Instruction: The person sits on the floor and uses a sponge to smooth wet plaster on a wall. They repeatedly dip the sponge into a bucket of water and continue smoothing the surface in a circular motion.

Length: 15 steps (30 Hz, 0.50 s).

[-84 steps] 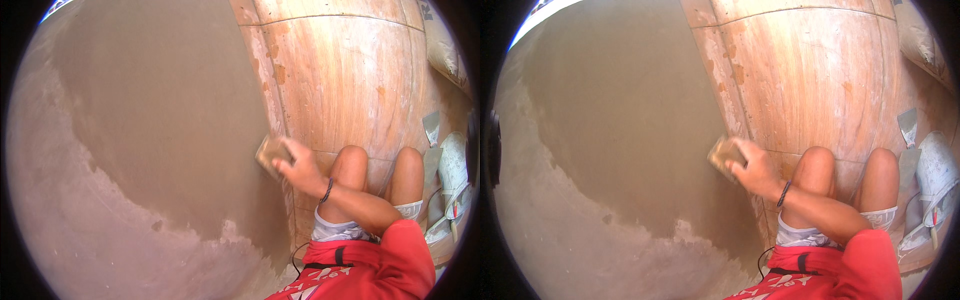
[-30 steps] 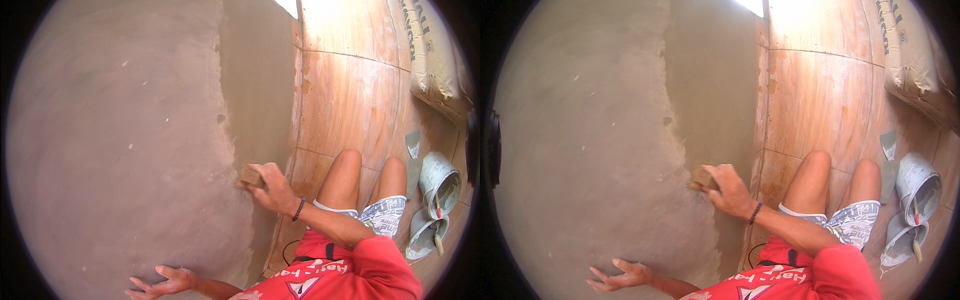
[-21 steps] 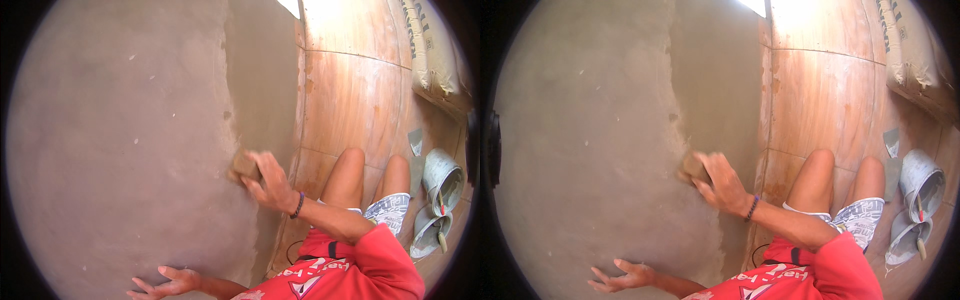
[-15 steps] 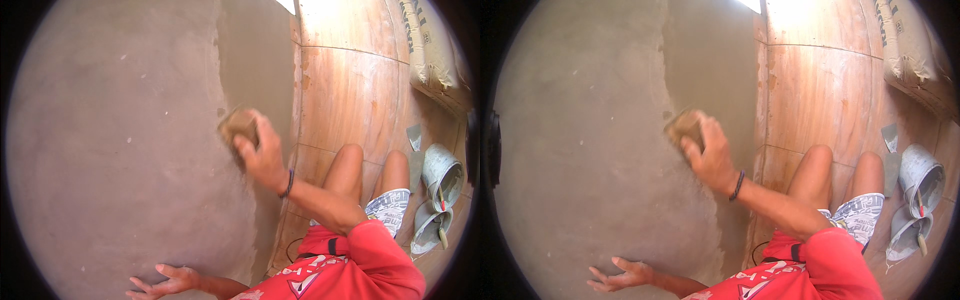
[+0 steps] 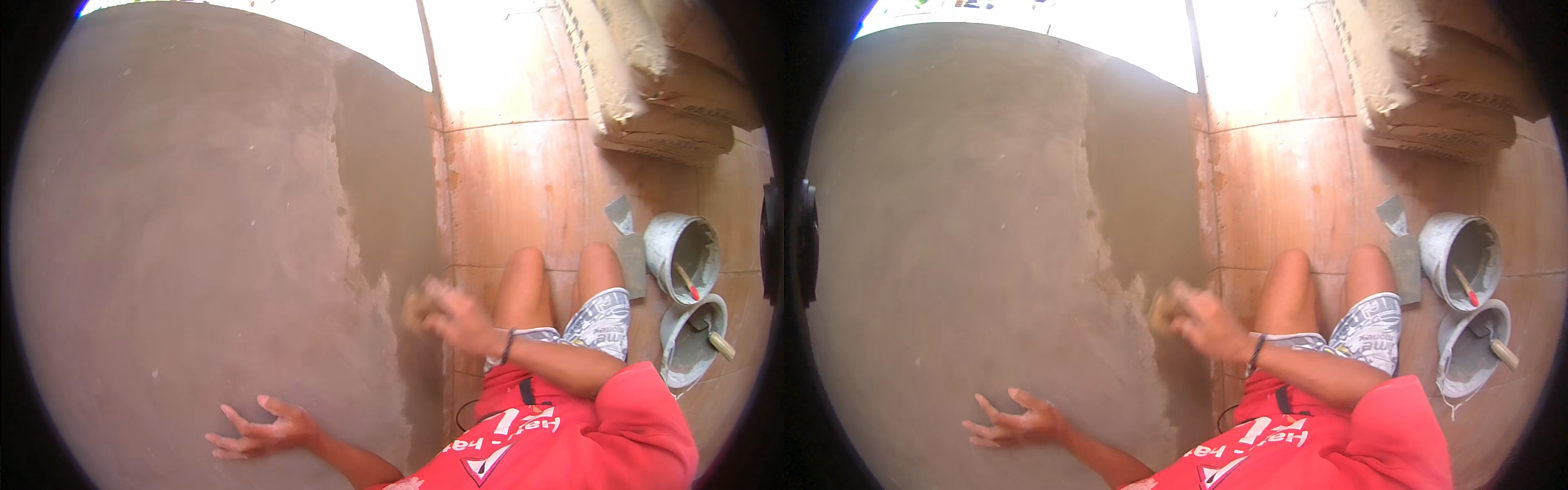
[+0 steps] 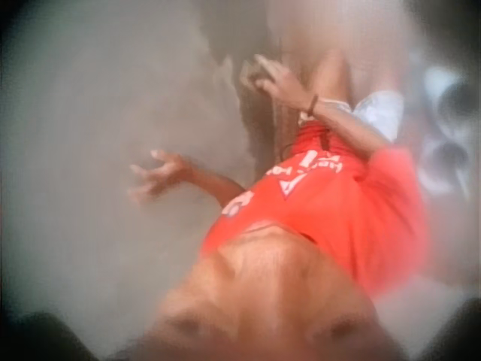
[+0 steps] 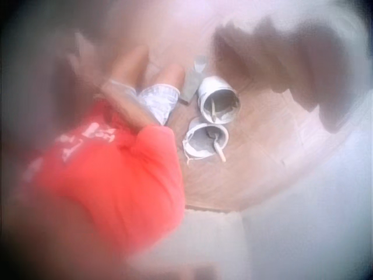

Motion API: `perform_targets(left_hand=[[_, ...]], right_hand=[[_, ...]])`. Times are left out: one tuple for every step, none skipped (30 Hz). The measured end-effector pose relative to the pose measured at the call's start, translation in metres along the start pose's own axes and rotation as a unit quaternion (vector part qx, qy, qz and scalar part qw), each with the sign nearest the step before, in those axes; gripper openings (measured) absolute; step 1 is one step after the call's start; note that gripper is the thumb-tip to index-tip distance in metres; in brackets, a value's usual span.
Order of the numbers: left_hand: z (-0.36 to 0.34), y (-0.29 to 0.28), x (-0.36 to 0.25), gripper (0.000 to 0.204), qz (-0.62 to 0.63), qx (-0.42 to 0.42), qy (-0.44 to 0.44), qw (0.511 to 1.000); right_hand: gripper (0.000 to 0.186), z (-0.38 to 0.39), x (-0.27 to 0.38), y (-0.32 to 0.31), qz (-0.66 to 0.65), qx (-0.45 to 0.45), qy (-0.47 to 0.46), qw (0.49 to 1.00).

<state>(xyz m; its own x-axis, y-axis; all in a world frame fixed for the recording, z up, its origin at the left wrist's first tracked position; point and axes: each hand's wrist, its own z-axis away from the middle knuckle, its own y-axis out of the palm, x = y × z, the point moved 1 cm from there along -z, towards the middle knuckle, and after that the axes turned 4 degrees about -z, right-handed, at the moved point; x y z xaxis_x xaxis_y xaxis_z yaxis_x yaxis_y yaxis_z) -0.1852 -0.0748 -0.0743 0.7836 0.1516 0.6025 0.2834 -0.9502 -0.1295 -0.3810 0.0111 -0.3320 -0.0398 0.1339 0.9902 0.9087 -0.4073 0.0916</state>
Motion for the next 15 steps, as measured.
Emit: perform_targets(left_hand=[[-0.002, 0.002, -0.003, 0.049, 0.007, -0.009, 0.001, 1.0], [-0.008, 0.001, -0.003, 0.048, 0.016, -0.022, -0.002, 1.0], [-0.012, -0.002, 0.0, 0.047, 0.006, -0.034, 0.005, 0.999], [-0.011, -0.002, -0.005, 0.046, 0.018, -0.034, 0.001, 0.999], [-0.009, -0.002, -0.002, 0.045, 0.023, -0.033, 0.011, 0.999], [-0.004, 0.001, 0.002, 0.044, 0.048, -0.033, 0.006, 0.998], [-0.006, 0.005, 0.016, 0.044, 0.061, -0.043, 0.011, 0.997], [-0.005, 0.007, 0.016, 0.044, 0.083, -0.048, 0.005, 0.995], [-0.009, 0.003, 0.015, 0.043, 0.085, -0.056, 0.002, 0.995], [-0.013, -0.001, 0.013, 0.043, 0.087, -0.066, -0.003, 0.994], [-0.014, -0.004, 0.01, 0.043, 0.086, -0.075, -0.008, 0.993], [-0.014, -0.006, 0.008, 0.042, 0.088, -0.065, -0.01, 0.994], [-0.015, -0.01, 0.009, 0.041, 0.081, -0.06, -0.009, 0.995], [-0.015, -0.014, 0.012, 0.04, 0.07, -0.055, -0.007, 0.996], [-0.017, -0.017, 0.011, 0.04, 0.112, -0.062, -0.002, 0.992]], right_hand=[[0.06, -0.016, 0.028, -0.048, -0.017, -0.022, 0.124, 0.992], [0.059, -0.018, 0.032, -0.089, -0.012, -0.075, 0.153, 0.985], [0.058, -0.021, 0.03, -0.127, -0.016, -0.126, 0.184, 0.975], [0.056, -0.005, 0.003, -0.168, 0.028, -0.213, 0.129, 0.968], [0.055, 0.003, 0.006, -0.206, 0.018, -0.225, 0.141, 0.964], [0.053, 0.015, 0.021, -0.247, 0.02, -0.243, 0.155, 0.957], [0.054, 0.024, 0.045, -0.266, 0.024, -0.27, 0.174, 0.947], [0.056, 0.044, 0.049, -0.304, 0.143, -0.292, 0.109, 0.939], [0.056, 0.06, 0.07, -0.321, 0.173, -0.308, 0.109, 0.929], [0.058, 0.083, 0.079, -0.346, 0.22, -0.32, 0.124, 0.913], [0.059, 0.11, 0.087, -0.368, 0.263, -0.329, 0.14, 0.896], [0.058, 0.134, 0.1, -0.381, 0.305, -0.358, 0.18, 0.864], [0.056, 0.152, 0.104, -0.39, 0.337, -0.382, 0.218, 0.832], [0.055, 0.167, 0.106, -0.398, 0.365, -0.402, 0.253, 0.8], [0.053, 0.18, 0.101, -0.406, 0.383, -0.38, 0.273, 0.797]])
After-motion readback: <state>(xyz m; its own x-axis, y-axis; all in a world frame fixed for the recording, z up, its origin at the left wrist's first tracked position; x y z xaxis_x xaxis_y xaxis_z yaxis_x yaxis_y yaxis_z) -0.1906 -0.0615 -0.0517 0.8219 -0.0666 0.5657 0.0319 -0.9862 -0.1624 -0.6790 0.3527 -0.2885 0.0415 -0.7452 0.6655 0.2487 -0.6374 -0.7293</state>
